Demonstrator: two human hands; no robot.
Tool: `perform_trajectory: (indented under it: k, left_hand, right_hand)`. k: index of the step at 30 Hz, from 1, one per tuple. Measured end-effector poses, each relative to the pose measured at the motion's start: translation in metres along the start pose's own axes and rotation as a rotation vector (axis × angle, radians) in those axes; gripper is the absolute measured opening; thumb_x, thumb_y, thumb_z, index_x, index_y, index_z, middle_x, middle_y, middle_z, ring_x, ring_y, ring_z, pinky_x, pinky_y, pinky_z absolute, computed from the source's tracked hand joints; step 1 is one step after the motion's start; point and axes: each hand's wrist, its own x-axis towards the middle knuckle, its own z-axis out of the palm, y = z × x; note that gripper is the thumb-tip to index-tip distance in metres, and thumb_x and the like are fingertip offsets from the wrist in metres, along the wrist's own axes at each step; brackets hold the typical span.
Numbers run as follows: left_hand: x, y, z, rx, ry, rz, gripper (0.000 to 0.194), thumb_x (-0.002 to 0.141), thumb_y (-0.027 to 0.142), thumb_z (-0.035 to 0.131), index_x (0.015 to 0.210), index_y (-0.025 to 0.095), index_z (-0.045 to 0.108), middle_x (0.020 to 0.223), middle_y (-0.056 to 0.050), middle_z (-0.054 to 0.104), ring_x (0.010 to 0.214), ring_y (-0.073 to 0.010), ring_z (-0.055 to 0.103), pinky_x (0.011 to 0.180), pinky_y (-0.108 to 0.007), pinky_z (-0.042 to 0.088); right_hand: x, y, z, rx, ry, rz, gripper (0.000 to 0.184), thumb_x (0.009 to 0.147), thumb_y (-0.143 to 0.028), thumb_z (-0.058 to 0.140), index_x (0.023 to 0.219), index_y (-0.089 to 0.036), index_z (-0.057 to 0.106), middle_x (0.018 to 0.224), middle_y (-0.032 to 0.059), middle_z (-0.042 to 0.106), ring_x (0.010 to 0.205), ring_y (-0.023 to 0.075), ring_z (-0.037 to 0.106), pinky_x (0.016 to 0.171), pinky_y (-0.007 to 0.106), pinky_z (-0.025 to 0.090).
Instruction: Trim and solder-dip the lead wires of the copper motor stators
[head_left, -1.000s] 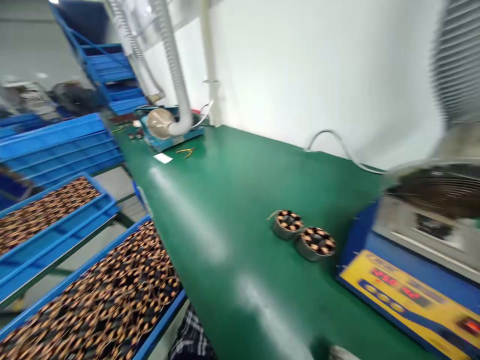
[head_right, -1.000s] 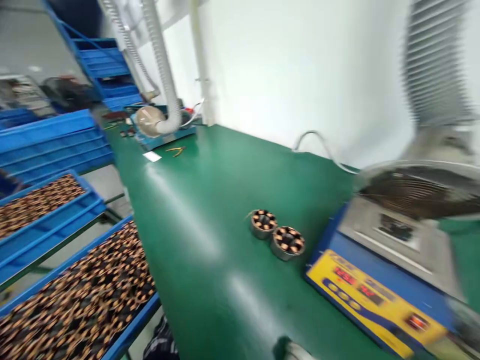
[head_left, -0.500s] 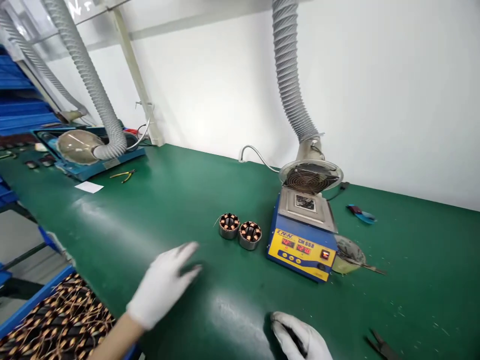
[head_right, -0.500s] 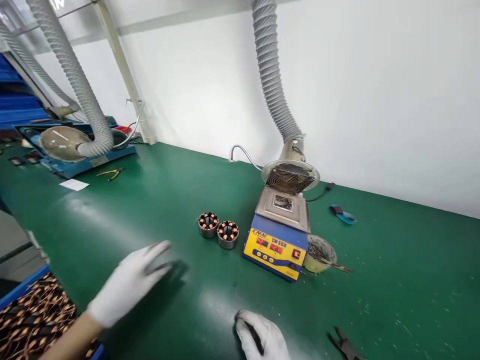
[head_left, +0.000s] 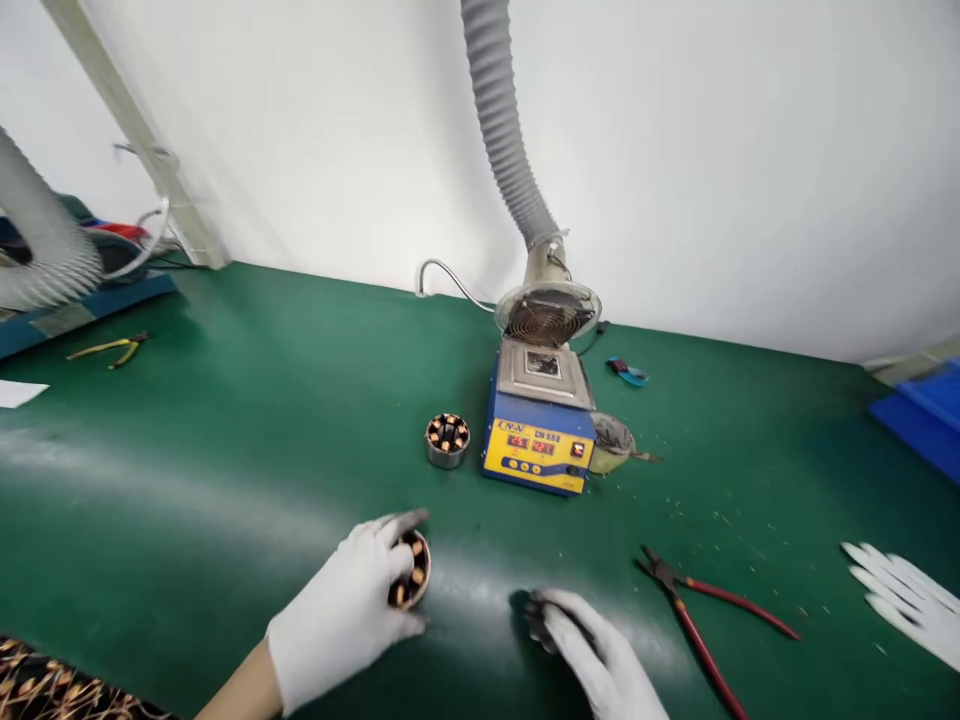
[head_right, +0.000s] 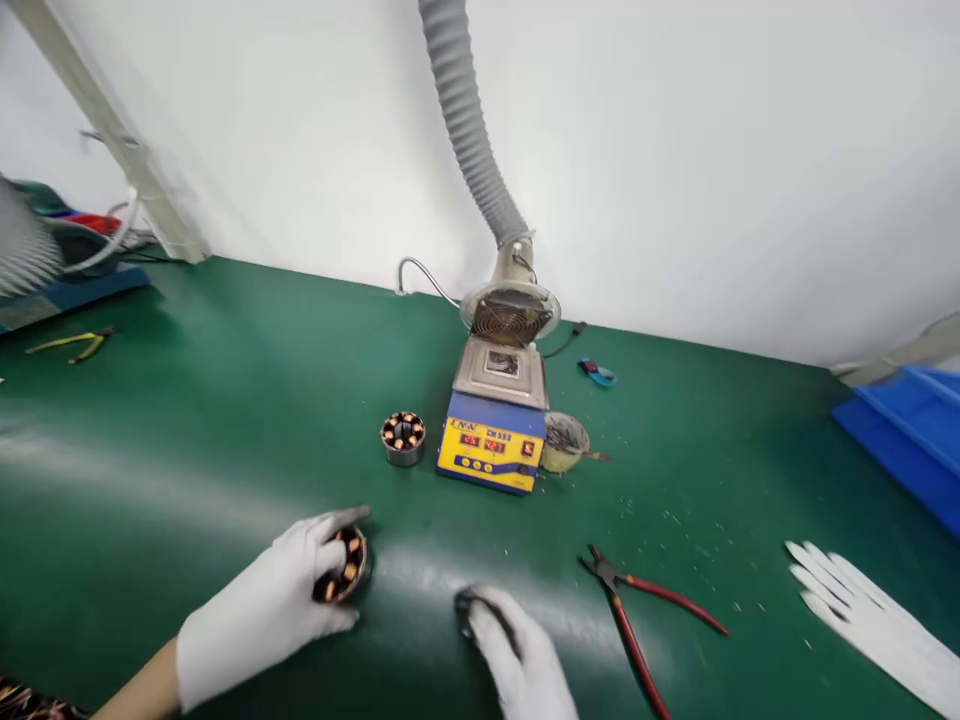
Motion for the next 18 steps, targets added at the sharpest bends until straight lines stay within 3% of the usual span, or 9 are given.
perform_trajectory:
  k: [2,5,7,10,14,18]
  left_hand:
    - [-0.017,0.016,0.017,-0.038,0.020,0.135,0.033,0.052,0.021,0.077,0.081,0.022,0.062,0.128,-0.011,0.055,0.109,-0.0324,0.056,0.085,-0.046,0.052]
    - [-0.024,0.034,0.036,-0.114,0.240,0.290,0.050,0.049,0.017,0.074,0.097,0.022,0.060,0.112,-0.010,0.065,0.094,-0.0291,0.063,0.075,-0.043,0.057]
    - [-0.022,0.041,0.043,-0.166,0.358,0.333,0.050,0.049,0.014,0.069,0.097,0.022,0.059,0.104,-0.007,0.068,0.090,-0.0258,0.064,0.073,-0.039,0.058]
    - [-0.017,0.044,0.043,-0.192,0.385,0.364,0.039,0.049,0.013,0.066,0.086,0.023,0.059,0.100,-0.004,0.069,0.089,-0.0241,0.063,0.072,-0.036,0.058]
    - [-0.016,0.044,0.040,-0.209,0.376,0.370,0.038,0.049,0.011,0.064,0.085,0.024,0.057,0.101,-0.005,0.068,0.091,-0.0245,0.063,0.073,-0.036,0.058]
    - [-0.018,0.044,0.043,-0.246,0.352,0.359,0.039,0.049,0.010,0.062,0.084,0.025,0.058,0.099,-0.003,0.068,0.089,-0.0243,0.063,0.072,-0.037,0.058]
  right_hand:
    - [0.003,-0.016,0.010,-0.090,-0.180,-0.048,0.038,0.083,-0.045,0.049,0.111,-0.020,0.058,0.108,0.0084,0.064,0.097,0.0219,0.060,0.087,0.031,0.046]
    - [0.011,-0.033,0.019,-0.280,-0.441,-0.125,0.025,0.083,-0.032,0.049,0.102,-0.020,0.058,0.090,0.0035,0.065,0.080,0.0177,0.058,0.075,0.028,0.046]
    - [0.016,-0.038,0.017,-0.388,-0.517,-0.127,0.014,0.082,-0.029,0.049,0.089,-0.020,0.057,0.074,-0.0004,0.060,0.067,0.0147,0.053,0.065,0.026,0.043]
    - [0.024,-0.038,0.008,-0.278,-0.641,-0.003,0.011,0.082,-0.030,0.048,0.083,-0.020,0.053,0.069,-0.0030,0.054,0.061,0.0117,0.049,0.058,0.023,0.041]
    - [0.033,-0.035,0.007,-0.154,-0.672,0.106,0.008,0.077,-0.027,0.055,0.080,-0.019,0.054,0.066,-0.0053,0.051,0.056,0.0080,0.046,0.050,0.018,0.037]
    - [0.035,-0.040,0.019,-0.059,-0.654,0.228,0.010,0.069,-0.023,0.057,0.063,-0.019,0.051,0.051,-0.0076,0.046,0.045,0.0067,0.041,0.044,0.018,0.032]
